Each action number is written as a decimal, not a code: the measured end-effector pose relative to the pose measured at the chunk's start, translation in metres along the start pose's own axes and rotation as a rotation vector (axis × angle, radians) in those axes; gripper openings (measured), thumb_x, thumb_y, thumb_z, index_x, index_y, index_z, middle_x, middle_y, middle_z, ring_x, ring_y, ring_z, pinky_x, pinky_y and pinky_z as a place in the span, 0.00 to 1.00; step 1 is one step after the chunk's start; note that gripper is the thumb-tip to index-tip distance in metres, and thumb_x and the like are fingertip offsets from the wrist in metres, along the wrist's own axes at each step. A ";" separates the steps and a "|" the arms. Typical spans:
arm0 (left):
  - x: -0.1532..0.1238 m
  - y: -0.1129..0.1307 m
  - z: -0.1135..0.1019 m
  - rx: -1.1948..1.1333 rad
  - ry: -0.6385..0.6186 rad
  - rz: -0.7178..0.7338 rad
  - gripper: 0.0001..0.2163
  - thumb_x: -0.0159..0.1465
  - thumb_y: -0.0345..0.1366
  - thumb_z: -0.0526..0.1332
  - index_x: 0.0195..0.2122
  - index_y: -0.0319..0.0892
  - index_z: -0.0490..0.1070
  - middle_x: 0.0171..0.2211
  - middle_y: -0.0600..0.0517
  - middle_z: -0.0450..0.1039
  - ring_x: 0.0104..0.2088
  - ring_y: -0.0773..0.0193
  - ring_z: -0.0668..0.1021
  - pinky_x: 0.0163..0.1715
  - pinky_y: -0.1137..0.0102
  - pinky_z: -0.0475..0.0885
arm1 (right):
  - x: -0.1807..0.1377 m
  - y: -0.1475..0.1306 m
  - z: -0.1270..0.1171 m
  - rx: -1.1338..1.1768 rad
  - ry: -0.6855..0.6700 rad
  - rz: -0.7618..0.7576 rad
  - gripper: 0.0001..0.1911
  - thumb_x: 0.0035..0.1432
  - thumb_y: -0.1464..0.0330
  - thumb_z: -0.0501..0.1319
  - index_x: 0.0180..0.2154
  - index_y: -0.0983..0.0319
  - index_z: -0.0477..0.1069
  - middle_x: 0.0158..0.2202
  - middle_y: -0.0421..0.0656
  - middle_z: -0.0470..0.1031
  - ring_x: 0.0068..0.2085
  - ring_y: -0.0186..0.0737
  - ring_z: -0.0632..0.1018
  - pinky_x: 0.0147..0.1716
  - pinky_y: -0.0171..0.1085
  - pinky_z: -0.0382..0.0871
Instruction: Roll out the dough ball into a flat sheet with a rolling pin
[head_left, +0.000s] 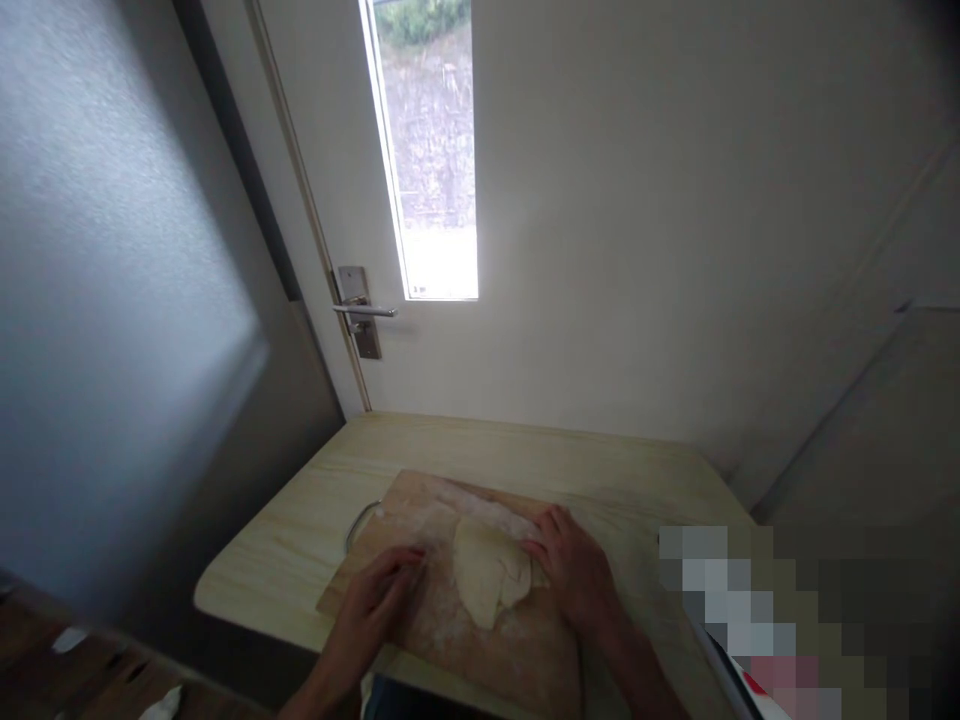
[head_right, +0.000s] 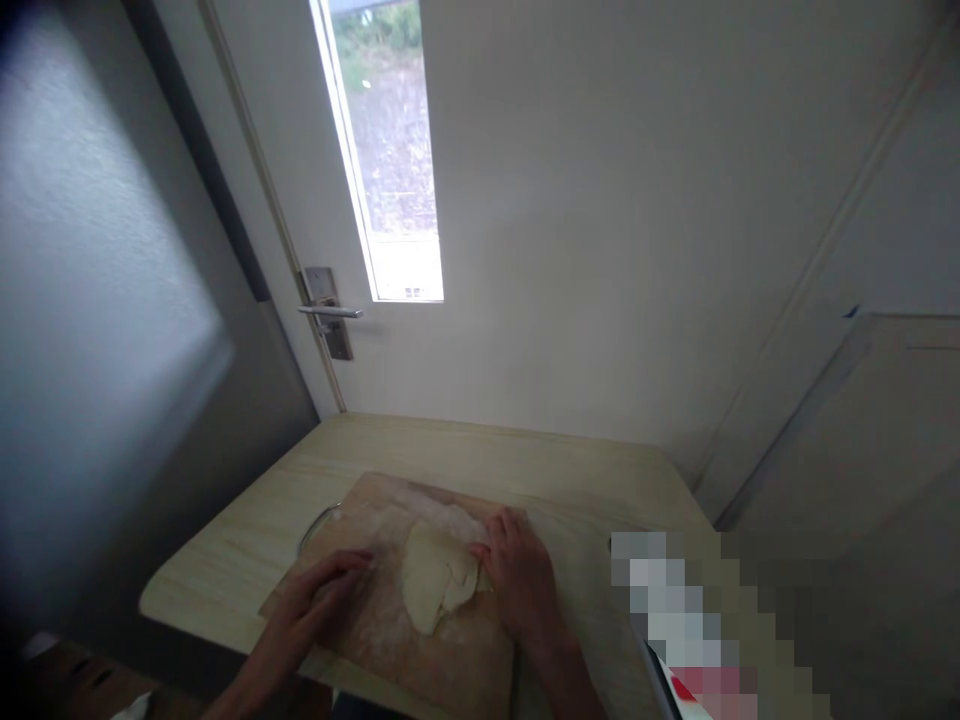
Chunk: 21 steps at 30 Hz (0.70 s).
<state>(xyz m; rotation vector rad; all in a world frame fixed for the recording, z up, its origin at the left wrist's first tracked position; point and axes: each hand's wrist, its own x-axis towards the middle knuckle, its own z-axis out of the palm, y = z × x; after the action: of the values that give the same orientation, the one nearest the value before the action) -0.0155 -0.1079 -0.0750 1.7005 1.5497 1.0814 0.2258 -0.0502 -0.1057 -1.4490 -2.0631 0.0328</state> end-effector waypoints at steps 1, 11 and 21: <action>-0.001 0.000 -0.002 0.018 0.004 -0.001 0.10 0.55 0.41 0.52 0.31 0.44 0.70 0.36 0.51 0.73 0.40 0.59 0.72 0.41 0.66 0.67 | 0.000 0.003 -0.001 0.084 -0.004 0.041 0.12 0.54 0.59 0.49 0.31 0.59 0.63 0.31 0.42 0.68 0.31 0.37 0.70 0.27 0.35 0.62; 0.025 0.003 0.033 0.353 -0.128 0.102 0.24 0.55 0.44 0.53 0.51 0.39 0.54 0.48 0.43 0.61 0.46 0.59 0.66 0.46 0.64 0.60 | 0.012 0.019 -0.003 1.426 -0.040 0.715 0.26 0.42 0.45 0.50 0.26 0.62 0.65 0.13 0.34 0.61 0.11 0.26 0.60 0.09 0.29 0.51; 0.065 0.024 0.054 0.677 -0.258 -0.016 0.29 0.41 0.53 0.60 0.38 0.35 0.63 0.38 0.43 0.63 0.39 0.54 0.68 0.37 0.65 0.63 | 0.010 0.018 -0.006 1.670 -0.060 0.813 0.25 0.37 0.46 0.56 0.21 0.63 0.64 0.10 0.32 0.59 0.10 0.23 0.57 0.07 0.26 0.48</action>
<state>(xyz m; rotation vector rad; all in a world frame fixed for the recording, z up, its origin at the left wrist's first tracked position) 0.0429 -0.0422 -0.0703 2.1431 1.8674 0.3005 0.2413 -0.0359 -0.1025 -0.9001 -0.6468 1.6302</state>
